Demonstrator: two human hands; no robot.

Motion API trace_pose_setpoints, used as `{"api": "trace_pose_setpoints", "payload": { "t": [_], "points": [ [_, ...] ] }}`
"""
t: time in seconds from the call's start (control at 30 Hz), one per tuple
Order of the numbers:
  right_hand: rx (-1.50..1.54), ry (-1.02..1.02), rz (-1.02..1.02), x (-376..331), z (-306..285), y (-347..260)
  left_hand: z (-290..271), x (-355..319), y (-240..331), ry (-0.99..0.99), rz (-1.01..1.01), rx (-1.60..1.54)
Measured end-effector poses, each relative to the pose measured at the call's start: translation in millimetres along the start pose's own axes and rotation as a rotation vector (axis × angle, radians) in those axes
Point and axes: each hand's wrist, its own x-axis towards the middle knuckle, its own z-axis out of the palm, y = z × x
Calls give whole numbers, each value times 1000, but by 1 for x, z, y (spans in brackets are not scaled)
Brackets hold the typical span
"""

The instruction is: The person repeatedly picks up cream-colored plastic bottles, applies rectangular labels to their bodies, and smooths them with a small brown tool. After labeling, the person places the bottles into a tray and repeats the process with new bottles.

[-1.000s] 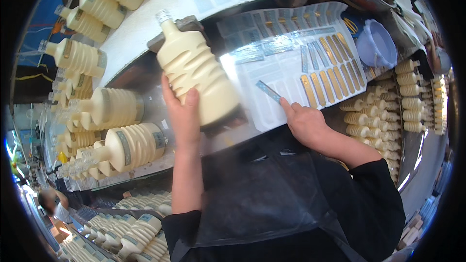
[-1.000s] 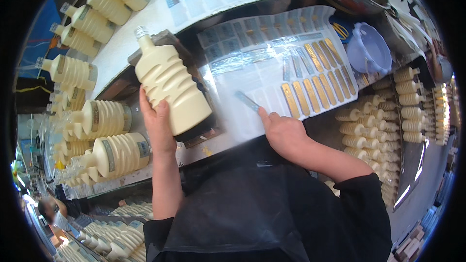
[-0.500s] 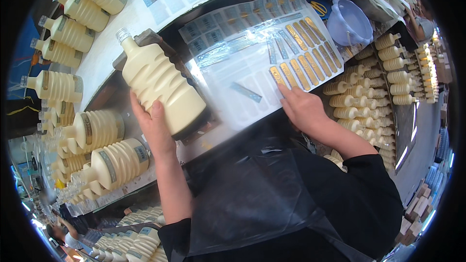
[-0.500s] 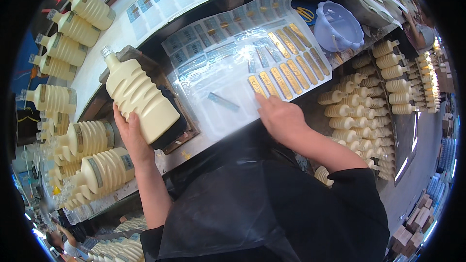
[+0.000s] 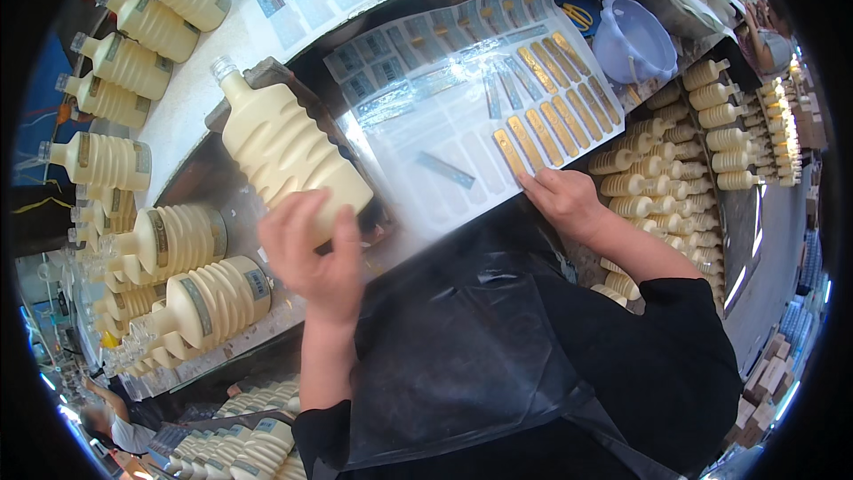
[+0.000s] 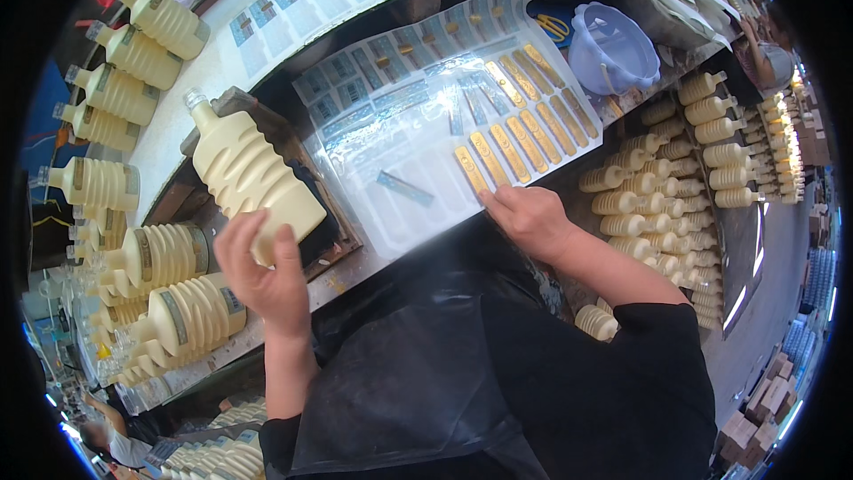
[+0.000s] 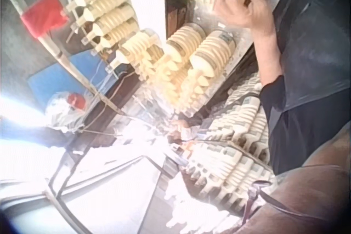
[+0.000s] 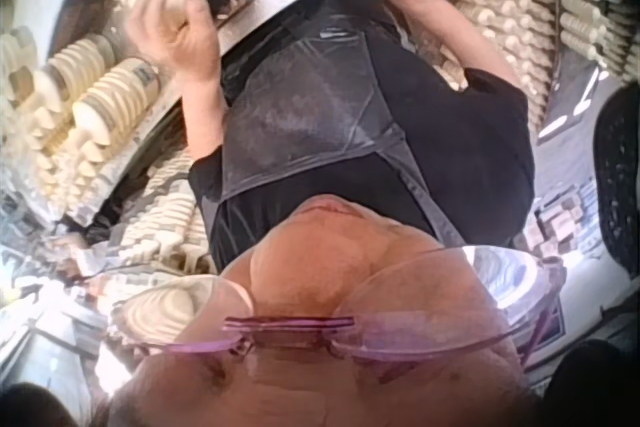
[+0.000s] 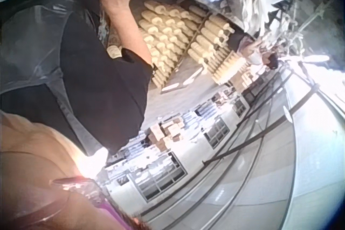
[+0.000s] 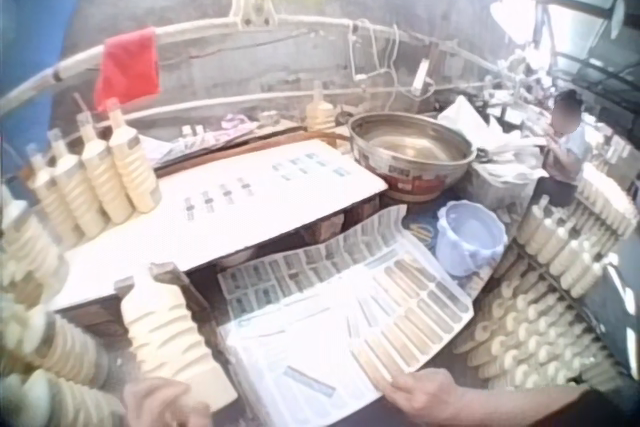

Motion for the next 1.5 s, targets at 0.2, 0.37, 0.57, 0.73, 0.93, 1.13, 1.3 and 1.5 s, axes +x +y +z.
{"api": "trace_pose_setpoints", "payload": {
  "t": [0.2,0.37,0.57,0.73,0.93,1.13,1.3,1.5],
  "points": [
    [630,-65,285,6,-2,12,14,-1,19,-266,62,-181],
    [1397,-314,911,55,-33,-10,43,8,39,-354,189,-133],
    [1539,-220,649,122,-67,-46,51,25,36,-268,253,85],
    [1316,-119,407,159,-59,-50,24,39,16,-121,1,-67],
    [1675,-465,517,223,-22,-61,-8,48,-12,49,-583,-596],
    [1499,-231,365,283,-15,-65,-5,64,-48,245,-781,-671],
    [1311,-249,352,309,0,-65,2,53,-82,300,-795,-574],
    [1227,-249,377,314,1,-66,8,57,-83,295,-843,-630]
  ]
}}
